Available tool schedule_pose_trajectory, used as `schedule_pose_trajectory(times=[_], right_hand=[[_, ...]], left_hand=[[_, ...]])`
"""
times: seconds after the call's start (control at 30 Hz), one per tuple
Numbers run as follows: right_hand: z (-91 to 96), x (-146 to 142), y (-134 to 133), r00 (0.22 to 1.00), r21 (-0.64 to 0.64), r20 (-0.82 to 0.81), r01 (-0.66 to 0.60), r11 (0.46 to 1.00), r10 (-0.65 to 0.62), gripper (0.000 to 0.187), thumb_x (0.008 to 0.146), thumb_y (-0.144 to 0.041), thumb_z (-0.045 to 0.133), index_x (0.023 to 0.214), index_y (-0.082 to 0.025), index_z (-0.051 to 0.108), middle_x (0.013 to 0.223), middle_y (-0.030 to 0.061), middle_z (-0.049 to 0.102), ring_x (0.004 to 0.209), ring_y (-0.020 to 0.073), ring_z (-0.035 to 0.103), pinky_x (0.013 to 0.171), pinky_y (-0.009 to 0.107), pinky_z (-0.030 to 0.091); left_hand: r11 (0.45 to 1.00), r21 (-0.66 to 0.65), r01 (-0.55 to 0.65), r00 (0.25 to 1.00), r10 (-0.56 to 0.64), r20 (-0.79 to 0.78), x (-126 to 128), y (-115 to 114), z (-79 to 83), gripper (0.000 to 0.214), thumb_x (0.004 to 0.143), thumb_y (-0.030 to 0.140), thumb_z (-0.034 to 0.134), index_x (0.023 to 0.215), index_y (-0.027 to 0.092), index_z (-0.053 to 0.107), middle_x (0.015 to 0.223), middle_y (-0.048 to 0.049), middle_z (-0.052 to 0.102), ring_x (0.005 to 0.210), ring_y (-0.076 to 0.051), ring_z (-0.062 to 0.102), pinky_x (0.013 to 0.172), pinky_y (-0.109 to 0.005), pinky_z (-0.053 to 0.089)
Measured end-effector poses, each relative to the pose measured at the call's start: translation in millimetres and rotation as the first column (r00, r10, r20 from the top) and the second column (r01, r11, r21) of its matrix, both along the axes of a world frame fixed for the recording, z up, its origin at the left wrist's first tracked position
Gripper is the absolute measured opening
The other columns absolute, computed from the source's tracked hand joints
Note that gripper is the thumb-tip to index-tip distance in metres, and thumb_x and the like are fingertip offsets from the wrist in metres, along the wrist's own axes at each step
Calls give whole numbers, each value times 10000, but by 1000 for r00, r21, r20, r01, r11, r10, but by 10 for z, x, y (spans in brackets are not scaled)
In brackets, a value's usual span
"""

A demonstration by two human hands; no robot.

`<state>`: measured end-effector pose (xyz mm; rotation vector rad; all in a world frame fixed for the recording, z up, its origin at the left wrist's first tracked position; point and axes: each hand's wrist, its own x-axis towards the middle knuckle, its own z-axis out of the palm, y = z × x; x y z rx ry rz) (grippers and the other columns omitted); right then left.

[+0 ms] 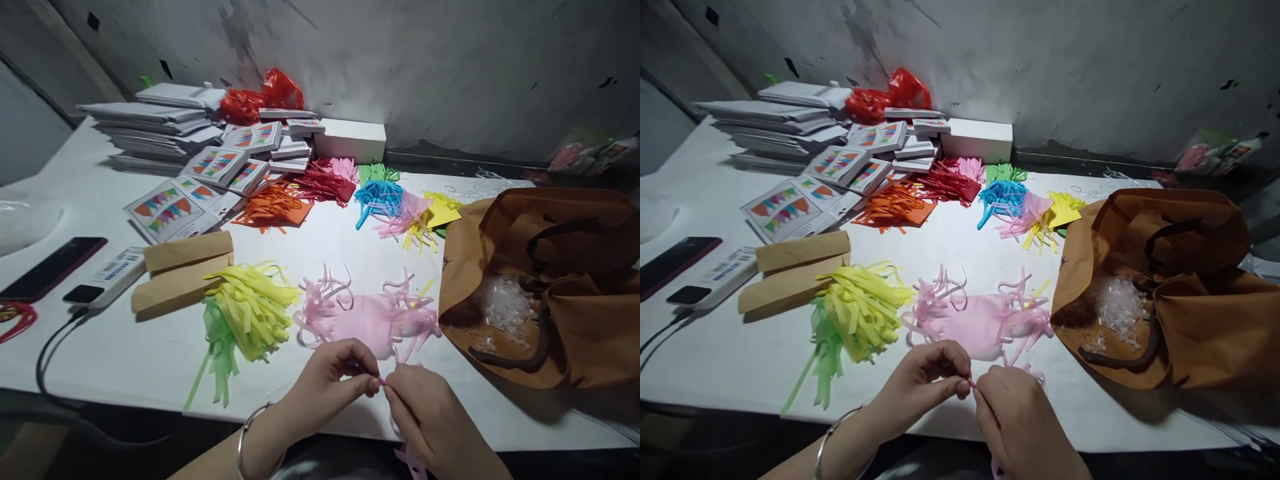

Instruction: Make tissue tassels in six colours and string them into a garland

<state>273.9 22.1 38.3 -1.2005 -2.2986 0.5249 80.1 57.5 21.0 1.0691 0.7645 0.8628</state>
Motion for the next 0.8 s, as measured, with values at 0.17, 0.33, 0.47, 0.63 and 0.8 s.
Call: schedule_pose_trajectory(times=[0.17,0.33,0.47,0.63,0.8], right_hand=[[33,-18,21,999,-55,-19,-44,997,43,295,1029,-217,382,736,-233,416,668,-32,535,609,129,525,569,263,341],[-37,-92,16,993,-146,-118,-36,989,18,261,1037,-231,377,784,-233,445,712,-31,561,652,126,552,593,251,362],[-112,-129,20,980,-181,-200,-10,983,-27,292,1057,-250,339,813,-226,499,736,-18,581,672,125,562,604,243,381],[-197,-139,3,985,-157,-166,9,987,-35,311,1065,-251,307,840,-219,519,748,-8,580,688,136,555,622,250,393],[-253,-150,-17,996,-74,-92,9,997,-16,327,1072,-255,291,815,-229,491,724,-14,583,652,135,574,596,239,420]], left_hand=[[971,229,66,982,-22,-190,-74,6,53,23,810,146,722,820,154,702,788,-30,696,708,-120,612,668,-221,498],[939,334,84,964,8,-266,-118,36,82,54,822,136,707,850,170,739,799,-28,723,724,-122,632,676,-212,494],[967,249,59,972,1,-234,-130,50,74,92,820,123,687,847,162,766,760,-33,733,703,-126,656,671,-215,518],[994,75,74,987,-62,-147,-143,56,71,149,798,102,625,845,139,761,783,-35,671,663,-129,645,597,-234,575],[955,258,143,947,-56,-316,-197,56,79,258,761,39,556,862,159,761,801,-25,673,638,-105,620,574,-193,529]])
